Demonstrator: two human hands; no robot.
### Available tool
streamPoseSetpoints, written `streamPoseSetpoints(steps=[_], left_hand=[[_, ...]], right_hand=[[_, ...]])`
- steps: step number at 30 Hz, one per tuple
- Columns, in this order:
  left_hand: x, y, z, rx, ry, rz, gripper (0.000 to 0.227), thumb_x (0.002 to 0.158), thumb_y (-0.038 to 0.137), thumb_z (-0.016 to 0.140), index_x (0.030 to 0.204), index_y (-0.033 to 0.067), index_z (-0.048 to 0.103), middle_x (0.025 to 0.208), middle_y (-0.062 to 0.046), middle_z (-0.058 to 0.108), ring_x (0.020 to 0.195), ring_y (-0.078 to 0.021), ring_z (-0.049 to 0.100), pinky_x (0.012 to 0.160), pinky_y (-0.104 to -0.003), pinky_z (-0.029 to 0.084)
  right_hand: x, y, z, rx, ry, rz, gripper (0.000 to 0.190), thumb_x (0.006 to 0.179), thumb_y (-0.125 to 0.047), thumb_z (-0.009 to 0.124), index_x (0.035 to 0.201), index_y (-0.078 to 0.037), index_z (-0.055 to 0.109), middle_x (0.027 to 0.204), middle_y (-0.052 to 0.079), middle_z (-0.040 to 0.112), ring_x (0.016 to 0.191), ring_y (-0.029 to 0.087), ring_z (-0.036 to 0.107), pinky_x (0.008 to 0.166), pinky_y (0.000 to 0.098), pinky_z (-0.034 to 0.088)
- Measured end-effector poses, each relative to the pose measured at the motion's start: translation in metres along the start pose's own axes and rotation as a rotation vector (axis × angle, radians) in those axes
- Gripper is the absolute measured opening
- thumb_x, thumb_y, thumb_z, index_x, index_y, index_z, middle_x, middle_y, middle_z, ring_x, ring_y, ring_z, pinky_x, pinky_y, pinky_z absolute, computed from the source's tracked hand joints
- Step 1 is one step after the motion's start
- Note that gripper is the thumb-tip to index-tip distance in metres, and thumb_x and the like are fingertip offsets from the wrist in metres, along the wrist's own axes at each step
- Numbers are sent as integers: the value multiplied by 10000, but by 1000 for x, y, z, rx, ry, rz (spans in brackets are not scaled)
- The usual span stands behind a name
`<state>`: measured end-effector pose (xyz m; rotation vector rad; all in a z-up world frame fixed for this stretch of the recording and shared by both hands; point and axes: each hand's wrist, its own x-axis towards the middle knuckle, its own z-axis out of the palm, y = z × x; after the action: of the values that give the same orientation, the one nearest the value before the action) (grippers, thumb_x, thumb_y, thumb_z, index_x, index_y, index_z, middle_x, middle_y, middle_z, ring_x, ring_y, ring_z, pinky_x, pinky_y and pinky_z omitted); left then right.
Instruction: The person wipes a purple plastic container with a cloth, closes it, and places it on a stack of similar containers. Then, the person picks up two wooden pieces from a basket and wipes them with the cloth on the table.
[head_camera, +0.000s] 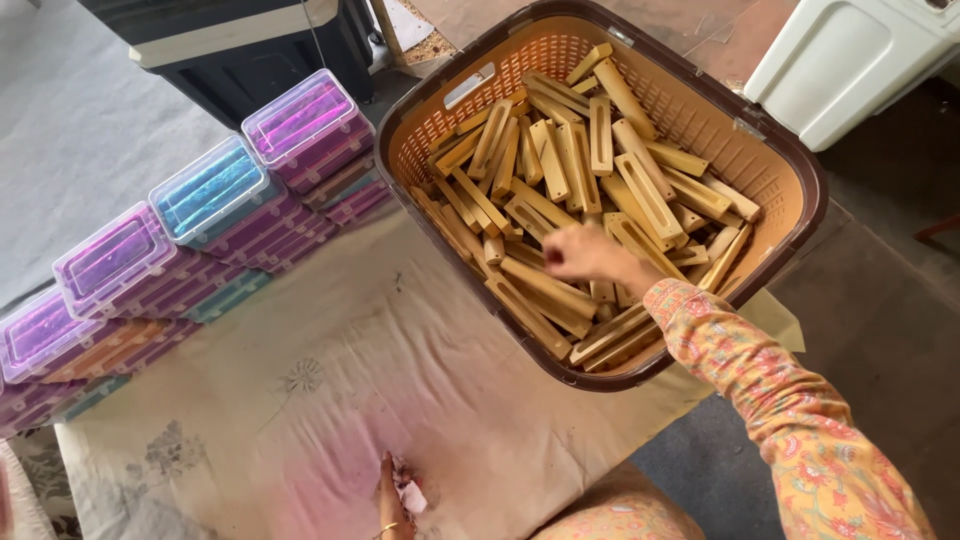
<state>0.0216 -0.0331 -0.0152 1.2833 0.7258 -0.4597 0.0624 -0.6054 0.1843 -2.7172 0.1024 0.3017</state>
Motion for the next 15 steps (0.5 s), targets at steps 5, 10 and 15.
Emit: streamPoseSetpoints(steps=[5,10,15], left_hand=[[-12,7,8,-76,-60,75,349,915,450,706,845,123,607,687,22,572,568,-105,514,515,-279,433],[-20,10,12,-6,15,56,393,924,476,695,839,99,619,656,-9,546,552,-143,522,527,-311,485],[-24,10,13,23,35,26,405,922,514,677,853,117,635,646,-11,548,563,-148,541,503,-306,425]], right_hand=[[-14,-12,-37,226,124,126,396,897,-466,693,1113,-135,696,1036,32,755,908,177,734,806,352,613],[-11,-8,-12,-37,-62,-206,639,756,-591,851,1151,-110,706,1110,102,723,1043,272,652,951,462,473],[-16,-12,-25,226,-247,92,529,784,-359,799,1227,-117,638,1131,118,776,993,228,738,999,387,538]])
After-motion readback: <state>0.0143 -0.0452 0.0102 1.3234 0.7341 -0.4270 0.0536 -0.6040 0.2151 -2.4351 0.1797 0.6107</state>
